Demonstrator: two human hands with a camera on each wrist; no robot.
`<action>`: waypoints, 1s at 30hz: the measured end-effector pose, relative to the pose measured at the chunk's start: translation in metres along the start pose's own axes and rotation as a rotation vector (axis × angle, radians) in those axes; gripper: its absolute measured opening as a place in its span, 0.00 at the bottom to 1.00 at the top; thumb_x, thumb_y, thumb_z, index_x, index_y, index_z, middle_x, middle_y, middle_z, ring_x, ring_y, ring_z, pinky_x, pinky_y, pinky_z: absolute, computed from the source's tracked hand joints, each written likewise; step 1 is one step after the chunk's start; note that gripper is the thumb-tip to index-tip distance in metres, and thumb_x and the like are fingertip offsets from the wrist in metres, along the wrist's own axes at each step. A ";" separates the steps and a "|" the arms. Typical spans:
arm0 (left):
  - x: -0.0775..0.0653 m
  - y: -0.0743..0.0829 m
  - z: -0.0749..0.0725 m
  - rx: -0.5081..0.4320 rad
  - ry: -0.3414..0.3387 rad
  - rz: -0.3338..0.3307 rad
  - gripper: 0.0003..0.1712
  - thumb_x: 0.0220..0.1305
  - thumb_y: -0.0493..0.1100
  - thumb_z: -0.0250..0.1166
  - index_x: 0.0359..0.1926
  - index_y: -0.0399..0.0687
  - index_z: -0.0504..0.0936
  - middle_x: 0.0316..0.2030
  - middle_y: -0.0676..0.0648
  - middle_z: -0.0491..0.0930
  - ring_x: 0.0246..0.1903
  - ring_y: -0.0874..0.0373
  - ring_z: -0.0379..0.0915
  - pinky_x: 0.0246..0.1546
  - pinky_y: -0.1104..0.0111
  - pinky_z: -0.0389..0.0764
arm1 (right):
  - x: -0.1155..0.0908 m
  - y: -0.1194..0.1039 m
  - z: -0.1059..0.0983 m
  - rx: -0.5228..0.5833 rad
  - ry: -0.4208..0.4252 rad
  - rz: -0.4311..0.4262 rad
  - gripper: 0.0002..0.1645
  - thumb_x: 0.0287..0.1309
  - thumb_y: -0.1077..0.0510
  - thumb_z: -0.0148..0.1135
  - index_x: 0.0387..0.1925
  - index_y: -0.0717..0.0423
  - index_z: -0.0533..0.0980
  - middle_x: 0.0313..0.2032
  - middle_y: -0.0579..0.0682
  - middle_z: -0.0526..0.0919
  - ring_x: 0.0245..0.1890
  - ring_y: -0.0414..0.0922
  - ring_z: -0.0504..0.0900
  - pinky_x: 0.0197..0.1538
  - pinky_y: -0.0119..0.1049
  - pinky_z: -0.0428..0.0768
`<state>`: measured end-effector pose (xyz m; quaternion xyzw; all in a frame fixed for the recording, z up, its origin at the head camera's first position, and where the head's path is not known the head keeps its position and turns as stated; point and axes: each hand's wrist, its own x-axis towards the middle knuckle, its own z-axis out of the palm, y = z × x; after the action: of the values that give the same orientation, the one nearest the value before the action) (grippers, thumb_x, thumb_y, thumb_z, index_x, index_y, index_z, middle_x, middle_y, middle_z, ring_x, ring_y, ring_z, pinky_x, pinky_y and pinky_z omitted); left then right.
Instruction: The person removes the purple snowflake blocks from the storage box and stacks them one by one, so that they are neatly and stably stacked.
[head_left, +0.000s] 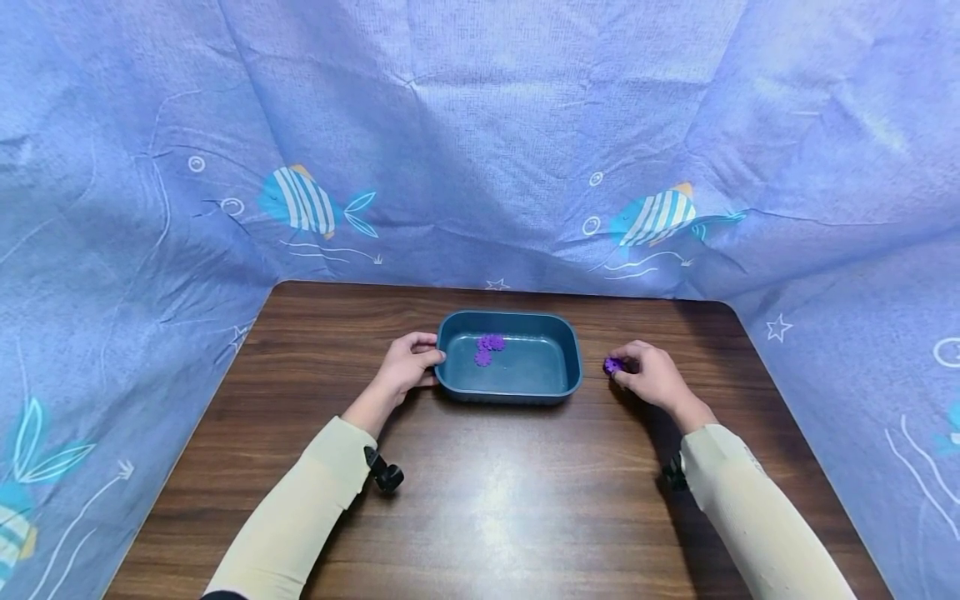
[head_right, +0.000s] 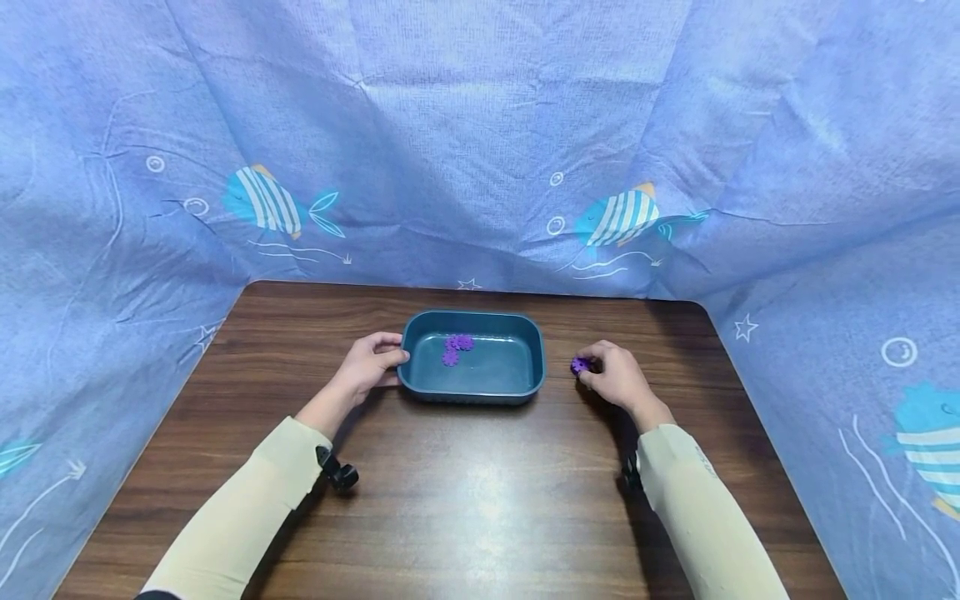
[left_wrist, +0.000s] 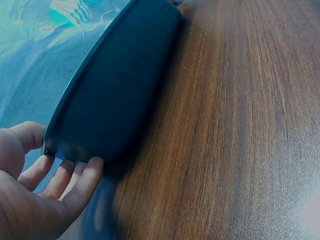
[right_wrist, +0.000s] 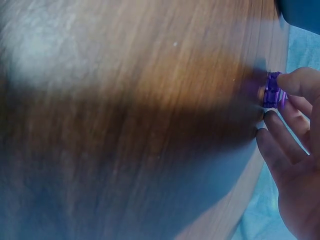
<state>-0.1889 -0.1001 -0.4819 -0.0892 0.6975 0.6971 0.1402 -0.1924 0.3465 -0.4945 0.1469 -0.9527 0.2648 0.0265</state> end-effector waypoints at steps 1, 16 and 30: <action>0.000 0.000 0.000 0.000 0.001 0.000 0.27 0.65 0.32 0.66 0.64 0.34 0.74 0.47 0.42 0.78 0.43 0.50 0.83 0.37 0.62 0.91 | 0.000 0.000 0.000 0.000 -0.001 -0.001 0.16 0.57 0.64 0.72 0.48 0.62 0.84 0.45 0.58 0.86 0.44 0.55 0.83 0.51 0.53 0.80; 0.002 -0.002 0.000 -0.001 -0.005 -0.004 0.27 0.66 0.31 0.66 0.65 0.33 0.73 0.47 0.43 0.78 0.44 0.49 0.83 0.37 0.61 0.91 | 0.000 0.003 0.004 -0.028 0.009 -0.003 0.16 0.57 0.62 0.72 0.48 0.61 0.84 0.46 0.58 0.86 0.44 0.55 0.83 0.50 0.53 0.80; -0.001 0.001 0.000 0.007 -0.005 -0.012 0.26 0.67 0.32 0.66 0.65 0.35 0.74 0.50 0.41 0.78 0.46 0.49 0.82 0.38 0.63 0.90 | 0.001 0.001 0.002 -0.010 -0.003 0.017 0.18 0.56 0.61 0.72 0.49 0.62 0.84 0.45 0.58 0.85 0.42 0.54 0.82 0.47 0.48 0.80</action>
<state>-0.1886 -0.1007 -0.4809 -0.0909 0.6991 0.6939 0.1464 -0.1935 0.3461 -0.4967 0.1389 -0.9553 0.2600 0.0235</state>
